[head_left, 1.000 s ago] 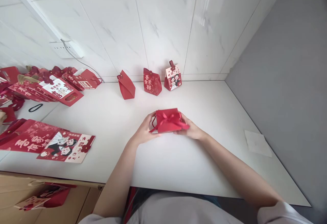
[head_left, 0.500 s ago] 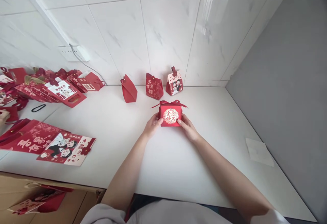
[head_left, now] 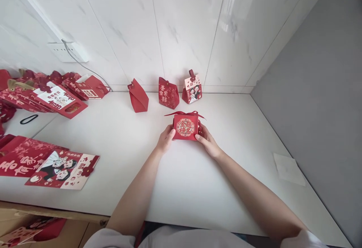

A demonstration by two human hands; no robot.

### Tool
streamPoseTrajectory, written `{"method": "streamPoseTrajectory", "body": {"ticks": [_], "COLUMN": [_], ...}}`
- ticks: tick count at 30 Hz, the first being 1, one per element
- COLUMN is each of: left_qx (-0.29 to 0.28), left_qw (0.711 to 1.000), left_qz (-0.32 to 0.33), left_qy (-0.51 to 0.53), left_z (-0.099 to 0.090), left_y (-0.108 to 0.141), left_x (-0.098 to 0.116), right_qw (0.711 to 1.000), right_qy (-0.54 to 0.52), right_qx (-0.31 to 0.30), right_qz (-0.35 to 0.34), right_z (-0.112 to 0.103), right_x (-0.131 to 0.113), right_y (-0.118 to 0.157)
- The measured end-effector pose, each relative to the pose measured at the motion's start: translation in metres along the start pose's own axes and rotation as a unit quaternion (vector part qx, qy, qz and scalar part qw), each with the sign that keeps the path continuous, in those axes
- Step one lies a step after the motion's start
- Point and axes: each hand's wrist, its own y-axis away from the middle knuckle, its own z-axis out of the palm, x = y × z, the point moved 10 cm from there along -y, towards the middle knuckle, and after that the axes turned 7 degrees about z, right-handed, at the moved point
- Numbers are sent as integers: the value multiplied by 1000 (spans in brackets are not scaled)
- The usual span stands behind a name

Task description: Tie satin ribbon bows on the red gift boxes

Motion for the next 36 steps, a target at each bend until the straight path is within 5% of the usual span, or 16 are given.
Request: {"method": "streamPoseTrajectory", "body": {"ticks": [17,26,31,33,36], "left_qx": [-7,74,216,176,94], "left_qw": [1000,988,927,923,954], "left_qz": [-8,136,201,227,206], "left_qy": [12,-25,-230,-255,-198], "left_z": [0,10,2,16,34], "left_y": [1,12,38,40,33], "left_x": [0,36,77,84,73], "right_qw": [999,1000,996,993,981], "right_qy": [27,-7,-32,-26,47], "right_qx": [20,15,76,101,150], "right_qz": [-21,-11,-33,-61,-118], "right_z": [2,1,-4,-6,-9], "right_x": [-2,-11,-13,-15,-21], "right_y": [2,2,6,10,20]}}
